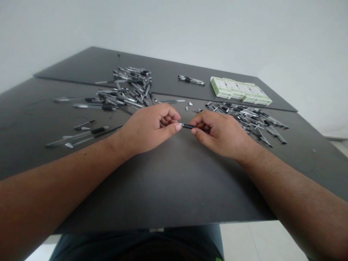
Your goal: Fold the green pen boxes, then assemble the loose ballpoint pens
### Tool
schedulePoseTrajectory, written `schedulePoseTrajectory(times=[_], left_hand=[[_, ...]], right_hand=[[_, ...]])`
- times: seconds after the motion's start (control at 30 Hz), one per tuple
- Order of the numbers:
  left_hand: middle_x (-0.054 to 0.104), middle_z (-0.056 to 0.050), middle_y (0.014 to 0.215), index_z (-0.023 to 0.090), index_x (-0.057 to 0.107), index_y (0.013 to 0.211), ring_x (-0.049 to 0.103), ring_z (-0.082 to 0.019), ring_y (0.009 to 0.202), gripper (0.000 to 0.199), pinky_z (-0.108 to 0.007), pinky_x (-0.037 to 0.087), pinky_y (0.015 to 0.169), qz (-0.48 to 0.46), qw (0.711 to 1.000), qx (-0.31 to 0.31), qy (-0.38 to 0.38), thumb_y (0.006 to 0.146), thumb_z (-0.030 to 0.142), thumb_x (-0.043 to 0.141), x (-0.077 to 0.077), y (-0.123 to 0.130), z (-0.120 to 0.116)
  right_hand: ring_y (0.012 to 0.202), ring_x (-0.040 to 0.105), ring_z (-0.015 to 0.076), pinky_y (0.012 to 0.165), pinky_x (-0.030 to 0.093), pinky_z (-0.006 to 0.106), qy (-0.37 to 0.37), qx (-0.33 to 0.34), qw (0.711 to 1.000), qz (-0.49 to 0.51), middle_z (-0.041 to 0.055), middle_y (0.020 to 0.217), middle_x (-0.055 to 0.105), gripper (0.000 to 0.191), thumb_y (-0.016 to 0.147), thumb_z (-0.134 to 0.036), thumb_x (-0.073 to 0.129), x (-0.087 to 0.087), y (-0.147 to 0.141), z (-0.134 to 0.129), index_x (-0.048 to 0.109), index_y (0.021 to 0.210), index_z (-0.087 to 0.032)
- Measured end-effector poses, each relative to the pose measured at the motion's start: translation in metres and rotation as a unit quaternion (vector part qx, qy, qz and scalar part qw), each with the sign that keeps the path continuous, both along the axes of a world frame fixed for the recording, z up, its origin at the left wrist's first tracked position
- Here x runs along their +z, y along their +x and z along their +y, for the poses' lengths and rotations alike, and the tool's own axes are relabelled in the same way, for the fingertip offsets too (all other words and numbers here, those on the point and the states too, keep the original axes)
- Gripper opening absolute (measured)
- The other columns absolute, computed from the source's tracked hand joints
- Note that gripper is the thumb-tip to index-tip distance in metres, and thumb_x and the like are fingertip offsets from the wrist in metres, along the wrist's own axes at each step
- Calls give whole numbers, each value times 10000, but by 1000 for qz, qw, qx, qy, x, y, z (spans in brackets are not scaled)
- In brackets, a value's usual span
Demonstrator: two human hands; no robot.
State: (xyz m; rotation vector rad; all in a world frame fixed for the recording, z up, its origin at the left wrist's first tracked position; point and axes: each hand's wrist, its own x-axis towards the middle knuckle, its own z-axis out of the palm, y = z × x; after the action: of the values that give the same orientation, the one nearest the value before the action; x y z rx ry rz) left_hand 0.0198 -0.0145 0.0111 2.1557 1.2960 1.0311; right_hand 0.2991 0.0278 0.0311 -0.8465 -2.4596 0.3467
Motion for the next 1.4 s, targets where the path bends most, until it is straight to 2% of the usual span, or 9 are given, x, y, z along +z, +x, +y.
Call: schedulePoseTrajectory(times=[0.13,0.27,0.4,0.6,0.77,0.93,1.07,1.27,1.4], left_hand=[[832,-2,859,247,817,989,797,-210,840,256,-342,576,819,65,998,7,5,1075,449,684,9,0,0],[841,-7,892,249,828,1007,774,-206,831,250,-337,552,819,83,996,1,32,1068,425,663,10,1,0],[843,-12,909,244,841,1014,758,-203,821,257,-339,546,823,87,995,-6,48,1065,416,656,7,0,1],[841,-18,920,249,841,1014,762,-213,842,252,-346,564,845,95,994,-11,51,1072,409,656,7,-1,2],[835,-22,935,248,838,1033,766,-215,853,243,-345,581,870,97,994,-13,53,1077,400,653,6,-1,2],[838,-32,951,256,843,1049,774,-232,888,258,-362,591,907,117,992,-9,50,1088,413,641,7,-2,1],[844,-37,965,254,836,1049,775,-238,900,278,-366,588,906,121,991,-5,49,1091,434,629,8,-1,0],[860,-34,957,255,837,1029,778,-236,891,246,-366,594,899,119,991,-8,53,1073,395,639,10,0,0],[869,-42,975,257,843,1038,794,-247,922,249,-374,600,911,129,990,-10,56,1083,392,638,13,1,-2]], right_hand=[[777,745,217,772,525,333,5,0,1000,-4,30,946,872,113,1017,-288,766,-2,0,1,824,1098,-235],[846,775,236,810,545,339,22,9,999,-32,51,985,889,125,1067,-296,764,-2,1,4,854,1128,-234],[979,819,269,882,567,357,32,36,997,-62,91,1062,913,244,1166,-326,667,-2,3,5,886,1200,-225],[847,759,231,817,543,338,1,12,999,-37,48,1002,880,132,1062,-321,798,-3,2,5,845,1145,-230],[937,788,258,856,537,354,27,40,998,-50,80,1022,882,210,1157,-340,687,-2,3,6,862,1143,-225],[812,721,220,797,512,340,24,33,999,-35,51,980,853,151,1083,-331,769,-2,4,7,848,1135,-214],[884,744,245,820,510,351,33,43,997,-46,69,984,856,203,1145,-348,697,-1,4,6,850,1128,-215],[831,714,232,792,505,347,14,20,998,-50,44,973,845,117,1103,-353,789,0,3,5,828,1116,-244],[854,718,243,801,504,351,24,30,997,-66,50,957,837,161,1150,-381,756,1,4,6,841,1117,-249]])
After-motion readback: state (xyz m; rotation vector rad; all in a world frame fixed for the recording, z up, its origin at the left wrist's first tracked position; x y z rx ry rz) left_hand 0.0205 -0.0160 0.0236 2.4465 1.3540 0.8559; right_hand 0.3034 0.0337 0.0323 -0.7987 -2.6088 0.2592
